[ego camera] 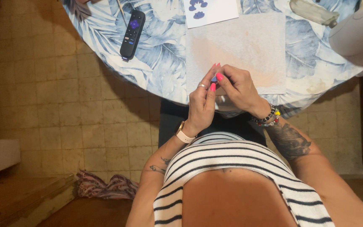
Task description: Applying small blue floral decals onto a white paper surface
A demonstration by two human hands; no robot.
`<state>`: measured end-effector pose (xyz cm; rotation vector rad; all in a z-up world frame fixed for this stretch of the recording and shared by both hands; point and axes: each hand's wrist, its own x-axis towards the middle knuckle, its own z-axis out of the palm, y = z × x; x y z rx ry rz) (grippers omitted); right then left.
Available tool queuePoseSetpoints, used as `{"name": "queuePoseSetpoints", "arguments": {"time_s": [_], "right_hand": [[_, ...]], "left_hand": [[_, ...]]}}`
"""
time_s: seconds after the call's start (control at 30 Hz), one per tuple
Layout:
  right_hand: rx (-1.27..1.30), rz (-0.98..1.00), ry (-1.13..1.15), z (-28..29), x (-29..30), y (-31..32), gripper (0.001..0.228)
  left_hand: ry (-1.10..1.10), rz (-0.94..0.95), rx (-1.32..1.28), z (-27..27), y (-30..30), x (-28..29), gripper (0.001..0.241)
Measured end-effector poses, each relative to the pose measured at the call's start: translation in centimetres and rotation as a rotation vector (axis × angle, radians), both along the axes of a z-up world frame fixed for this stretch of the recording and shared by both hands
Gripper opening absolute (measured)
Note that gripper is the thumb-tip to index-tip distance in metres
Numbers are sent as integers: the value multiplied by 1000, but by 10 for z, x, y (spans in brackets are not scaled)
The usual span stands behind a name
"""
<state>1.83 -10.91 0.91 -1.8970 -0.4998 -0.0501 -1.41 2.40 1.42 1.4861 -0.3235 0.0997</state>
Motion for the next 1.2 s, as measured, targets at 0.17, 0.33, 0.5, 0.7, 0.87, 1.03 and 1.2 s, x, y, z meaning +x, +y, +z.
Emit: {"name": "queuePoseSetpoints", "arguments": {"time_s": [0.17, 0.33, 0.5, 0.7, 0.87, 1.03, 1.2], "right_hand": [[13, -13, 33, 13, -1, 4, 23], [21, -19, 44, 12, -1, 3, 25], [18, -15, 44, 14, -2, 4, 24], [-96, 25, -41, -3, -4, -3, 23], [-482, 126, -238, 6, 6, -20, 16], [-1066, 201, -520, 0, 12, -31, 9], [-932, 319, -888, -39, 43, -19, 13]], "left_hand": [[-5, 3, 21, 2, 0, 0, 36], [-16, 16, 31, 3, 0, -2, 35], [-18, 24, 54, 5, -1, -1, 34], [-69, 19, 137, -4, 3, 0, 34], [-299, 131, 554, -9, 18, -10, 34], [-505, 222, 1000, -33, 37, -16, 30], [-509, 145, 990, -35, 41, -16, 32]]}}
